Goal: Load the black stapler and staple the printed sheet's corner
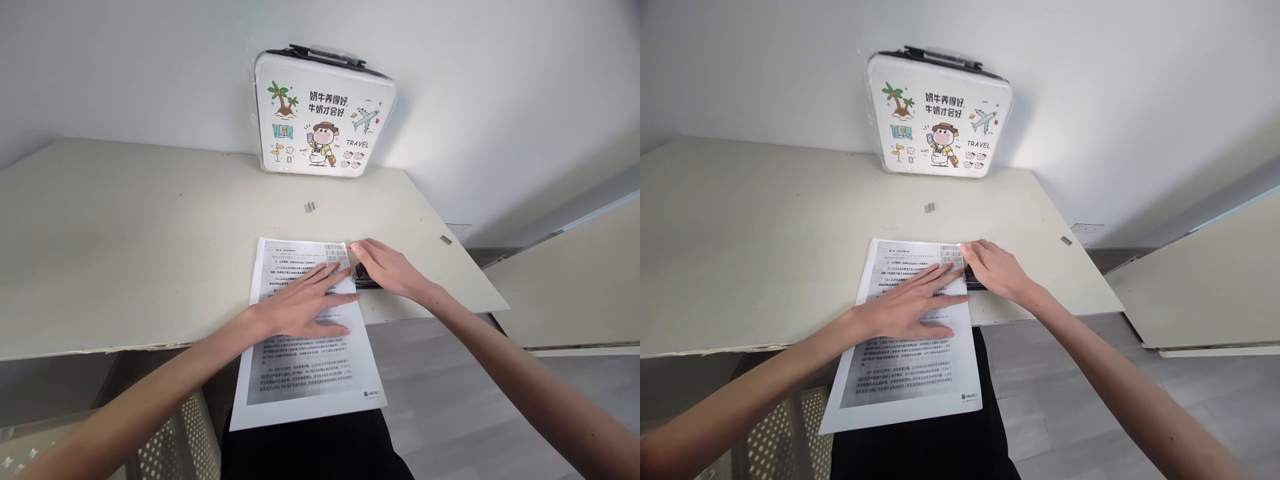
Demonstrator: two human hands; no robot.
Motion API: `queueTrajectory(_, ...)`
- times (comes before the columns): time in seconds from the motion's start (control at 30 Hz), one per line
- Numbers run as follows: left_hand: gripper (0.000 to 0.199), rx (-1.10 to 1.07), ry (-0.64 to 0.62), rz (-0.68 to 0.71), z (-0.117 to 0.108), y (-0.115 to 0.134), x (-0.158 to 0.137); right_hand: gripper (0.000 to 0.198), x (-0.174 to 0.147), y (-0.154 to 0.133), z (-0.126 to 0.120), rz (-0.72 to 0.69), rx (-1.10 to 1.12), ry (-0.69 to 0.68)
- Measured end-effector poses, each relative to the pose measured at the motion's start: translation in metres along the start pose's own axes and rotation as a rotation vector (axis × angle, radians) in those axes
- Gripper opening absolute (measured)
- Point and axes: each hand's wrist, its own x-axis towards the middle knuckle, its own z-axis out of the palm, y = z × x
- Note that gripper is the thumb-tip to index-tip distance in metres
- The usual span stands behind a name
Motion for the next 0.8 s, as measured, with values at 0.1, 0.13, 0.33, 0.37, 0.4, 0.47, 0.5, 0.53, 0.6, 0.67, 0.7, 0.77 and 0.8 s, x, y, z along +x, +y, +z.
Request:
queueTrajectory(0.1, 0.069, -0.011, 0.002, 0.004, 0.0002, -0.0007, -0.0001, 0.054, 0.0001, -0.0021, 0.0004, -0.009, -0.028, -0.006)
queueTrajectory(0.13, 0.069, -0.015, 0.003, 0.005, 0.0002, -0.0008, -0.0001, 0.054, 0.0000, -0.0030, 0.0003, -0.009, -0.037, -0.010)
queueTrajectory(0.33, 0.069, -0.025, 0.005, 0.004, 0.0008, -0.0006, 0.0009, 0.050, -0.0003, -0.0066, 0.0000, -0.001, -0.064, -0.024)
queueTrajectory(0.37, 0.069, -0.024, 0.001, 0.003, 0.0011, -0.0007, 0.0010, 0.049, -0.0002, -0.0066, 0.0002, -0.003, -0.069, -0.024)
queueTrajectory(0.4, 0.069, -0.022, -0.002, 0.003, 0.0014, -0.0010, 0.0011, 0.050, 0.0000, -0.0066, 0.0005, -0.005, -0.076, -0.025)
queueTrajectory(0.47, 0.069, -0.019, -0.001, 0.004, 0.0018, -0.0016, 0.0011, 0.050, 0.0005, -0.0066, 0.0013, -0.012, -0.092, -0.027)
queueTrajectory(0.5, 0.069, -0.017, 0.001, 0.006, 0.0019, -0.0019, 0.0011, 0.050, 0.0007, -0.0067, 0.0018, -0.015, -0.103, -0.026)
queueTrajectory(0.53, 0.069, -0.015, 0.003, 0.008, 0.0018, -0.0021, 0.0011, 0.050, 0.0010, -0.0067, 0.0024, -0.018, -0.116, -0.024)
queueTrajectory(0.6, 0.069, -0.011, 0.004, 0.009, 0.0015, -0.0021, 0.0012, 0.050, 0.0017, -0.0065, 0.0036, -0.022, -0.143, -0.020)
queueTrajectory(0.67, 0.068, -0.010, 0.008, 0.006, 0.0011, -0.0016, 0.0013, 0.051, 0.0029, -0.0055, 0.0052, -0.036, -0.173, -0.016)
queueTrajectory(0.7, 0.069, -0.010, 0.010, 0.004, 0.0010, -0.0014, 0.0014, 0.051, 0.0037, -0.0047, 0.0062, -0.047, -0.191, -0.014)
queueTrajectory(0.77, 0.069, -0.016, 0.015, 0.001, 0.0010, -0.0009, 0.0013, 0.052, 0.0056, -0.0027, 0.0083, -0.066, -0.235, -0.012)
queueTrajectory(0.8, 0.069, -0.021, 0.019, 0.001, 0.0011, -0.0008, 0.0012, 0.053, 0.0067, -0.0018, 0.0097, -0.070, -0.261, -0.013)
